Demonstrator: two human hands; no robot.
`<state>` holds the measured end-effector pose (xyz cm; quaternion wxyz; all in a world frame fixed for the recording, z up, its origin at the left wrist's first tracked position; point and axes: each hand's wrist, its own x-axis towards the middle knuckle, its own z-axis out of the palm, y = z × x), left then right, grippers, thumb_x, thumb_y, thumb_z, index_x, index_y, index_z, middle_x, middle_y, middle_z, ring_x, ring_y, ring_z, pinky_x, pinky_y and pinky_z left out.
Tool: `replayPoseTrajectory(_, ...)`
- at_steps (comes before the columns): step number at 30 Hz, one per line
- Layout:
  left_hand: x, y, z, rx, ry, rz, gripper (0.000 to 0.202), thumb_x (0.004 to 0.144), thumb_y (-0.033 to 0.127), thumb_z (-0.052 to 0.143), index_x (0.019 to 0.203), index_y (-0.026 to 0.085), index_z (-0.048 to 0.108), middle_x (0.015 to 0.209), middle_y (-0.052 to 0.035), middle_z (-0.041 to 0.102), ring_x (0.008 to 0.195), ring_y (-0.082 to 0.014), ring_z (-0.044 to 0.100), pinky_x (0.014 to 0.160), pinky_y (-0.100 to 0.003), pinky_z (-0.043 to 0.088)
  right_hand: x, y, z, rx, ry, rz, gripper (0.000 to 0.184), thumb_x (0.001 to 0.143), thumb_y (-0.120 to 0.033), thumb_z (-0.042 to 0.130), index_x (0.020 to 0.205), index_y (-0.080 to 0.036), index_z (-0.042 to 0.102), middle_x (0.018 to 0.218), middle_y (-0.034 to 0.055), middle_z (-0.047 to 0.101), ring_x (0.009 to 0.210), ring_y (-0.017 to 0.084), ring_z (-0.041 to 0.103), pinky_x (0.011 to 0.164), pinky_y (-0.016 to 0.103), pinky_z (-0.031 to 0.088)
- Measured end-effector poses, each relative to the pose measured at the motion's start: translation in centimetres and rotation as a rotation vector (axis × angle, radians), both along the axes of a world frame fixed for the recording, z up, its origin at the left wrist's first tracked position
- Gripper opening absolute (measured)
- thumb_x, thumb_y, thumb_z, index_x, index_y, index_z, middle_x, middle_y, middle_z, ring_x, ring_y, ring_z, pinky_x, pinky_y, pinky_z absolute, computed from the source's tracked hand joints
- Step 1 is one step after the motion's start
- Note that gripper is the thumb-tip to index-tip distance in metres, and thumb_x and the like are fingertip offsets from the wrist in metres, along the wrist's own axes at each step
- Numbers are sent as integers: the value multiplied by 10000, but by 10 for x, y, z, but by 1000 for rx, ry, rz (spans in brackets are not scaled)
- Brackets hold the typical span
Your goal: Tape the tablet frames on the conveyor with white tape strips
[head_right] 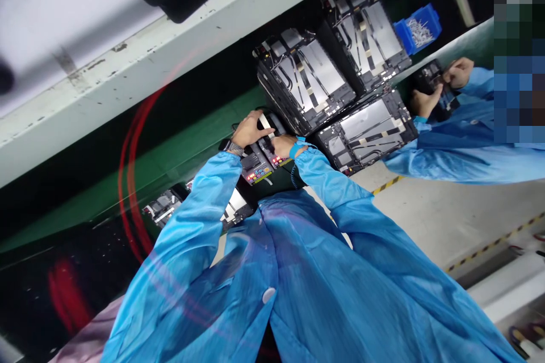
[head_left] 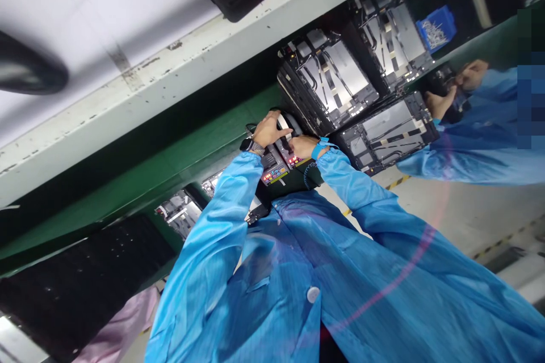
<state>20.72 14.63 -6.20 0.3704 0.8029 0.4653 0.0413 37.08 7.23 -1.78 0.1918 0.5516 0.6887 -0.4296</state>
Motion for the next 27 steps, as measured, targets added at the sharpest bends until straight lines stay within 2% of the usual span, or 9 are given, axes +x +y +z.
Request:
replayPoseTrajectory(3,0,0,2,-9,10,3,828,853,534,755,1500,97,480,1491,-205,540,1393,-343,523,1192,-428,400,-2,5,-4,-43,-20,7,273,874,-190,590,1070,-155,777,1049,140,784,928,255,738,722,271,484)
replayPoseTrajectory(7,0,0,3,-13,20,4,820,849,516,765,1494,94,488,1477,-207,549,1365,-348,546,1173,-431,421,-2,9,-8,-122,-37,3,279,886,-207,567,1025,-121,792,856,131,783,763,232,730,674,274,486)
replayPoseTrajectory(10,1,0,2,-16,8,11,824,845,491,776,1505,97,478,1497,-209,533,1388,-347,530,1186,-431,407,2,7,-10,-144,-18,-37,313,882,-221,562,1081,-124,784,772,111,767,696,228,712,640,281,474)
replayPoseTrajectory(15,1,-2,0,-19,0,26,827,838,483,785,1513,120,475,1519,-201,519,1427,-343,497,1221,-434,372,5,4,-12,-149,4,-76,356,863,-221,569,1140,-130,773,719,95,743,633,227,686,593,287,457)
replayPoseTrajectory(21,1,-2,0,-17,1,19,828,846,497,773,1513,111,470,1526,-205,513,1429,-342,494,1225,-434,369,-2,7,-12,-163,-42,-32,284,842,-221,559,866,-67,796,672,139,728,569,212,660,544,277,458)
replayPoseTrajectory(27,2,-1,1,-38,-9,32,824,840,503,778,1510,130,476,1510,-193,521,1409,-353,506,1206,-445,386,-6,10,-13,-186,-78,-41,313,835,-229,556,882,-58,814,725,161,761,653,252,716,649,311,539)
